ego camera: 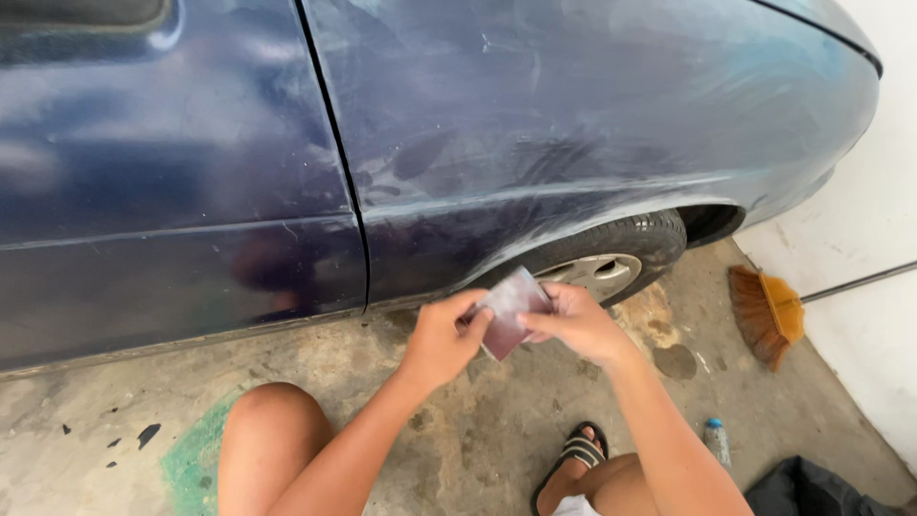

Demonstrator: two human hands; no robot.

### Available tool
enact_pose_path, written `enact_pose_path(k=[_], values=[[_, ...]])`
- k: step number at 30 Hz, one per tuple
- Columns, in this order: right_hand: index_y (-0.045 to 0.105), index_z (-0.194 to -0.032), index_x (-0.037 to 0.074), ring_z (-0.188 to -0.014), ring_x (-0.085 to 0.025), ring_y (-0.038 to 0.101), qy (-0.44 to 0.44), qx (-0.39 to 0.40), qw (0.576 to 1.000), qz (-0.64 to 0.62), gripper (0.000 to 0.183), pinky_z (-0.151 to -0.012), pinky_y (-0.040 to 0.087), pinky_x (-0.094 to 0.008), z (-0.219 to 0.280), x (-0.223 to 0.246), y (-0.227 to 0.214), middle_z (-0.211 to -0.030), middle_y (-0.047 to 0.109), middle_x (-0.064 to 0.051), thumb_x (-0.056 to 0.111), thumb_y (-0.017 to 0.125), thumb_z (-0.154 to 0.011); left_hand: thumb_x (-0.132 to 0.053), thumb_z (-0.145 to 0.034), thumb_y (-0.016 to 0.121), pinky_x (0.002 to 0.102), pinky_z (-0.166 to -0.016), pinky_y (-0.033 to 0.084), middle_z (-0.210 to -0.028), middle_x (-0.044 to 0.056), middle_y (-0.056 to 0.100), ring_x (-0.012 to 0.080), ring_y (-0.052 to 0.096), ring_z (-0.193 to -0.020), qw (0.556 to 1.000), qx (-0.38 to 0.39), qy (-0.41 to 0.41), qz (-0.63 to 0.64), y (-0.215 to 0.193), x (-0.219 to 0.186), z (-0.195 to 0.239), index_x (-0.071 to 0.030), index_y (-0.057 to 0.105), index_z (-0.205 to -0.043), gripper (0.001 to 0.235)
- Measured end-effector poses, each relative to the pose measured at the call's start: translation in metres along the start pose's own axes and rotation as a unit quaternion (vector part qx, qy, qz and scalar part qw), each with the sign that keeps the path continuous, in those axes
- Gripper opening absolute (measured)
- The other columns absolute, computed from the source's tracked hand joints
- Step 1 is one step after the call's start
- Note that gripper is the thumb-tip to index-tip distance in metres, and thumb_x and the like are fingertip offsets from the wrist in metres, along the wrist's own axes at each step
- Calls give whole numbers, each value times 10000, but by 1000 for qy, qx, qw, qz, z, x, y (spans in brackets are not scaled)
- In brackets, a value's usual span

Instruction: The person uses a sanding block to sand the lower side panel of a dark-colored car near the front wheel. The person moves the sanding block back and forth along the panel, focusing on the area above the wheel arch.

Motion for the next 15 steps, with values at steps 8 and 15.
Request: enact_pose_path(k=[8,15], values=[[724,-1030,74,-887,-227,702,31,-325,917,-227,259,-778,584,-407,-20,-56,33,-929,695,-90,196,854,-842,-162,-946,679,409,-524,657,-812,225,759,282,758,-643,989,4,-124,84,31,46,2,20,714,-1180,298],[571,-1187,-116,-1118,-472,613,-158,-489,848,132,695,-1043,424,-503,-74,-111,-28,-1123,623,-343,350,918,-805,-247,-1018,530,398,-595,618,-1005,207,768,295,780,-766,914,168,-11,-369,-19,9,11,-64,607,-1404,434]])
Point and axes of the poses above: each hand's wrist, its own z-axis away from the middle knuckle, its own y-axis out of the palm, x = y × z, the point moved 6 cm from there along -z, towards the middle knuckle
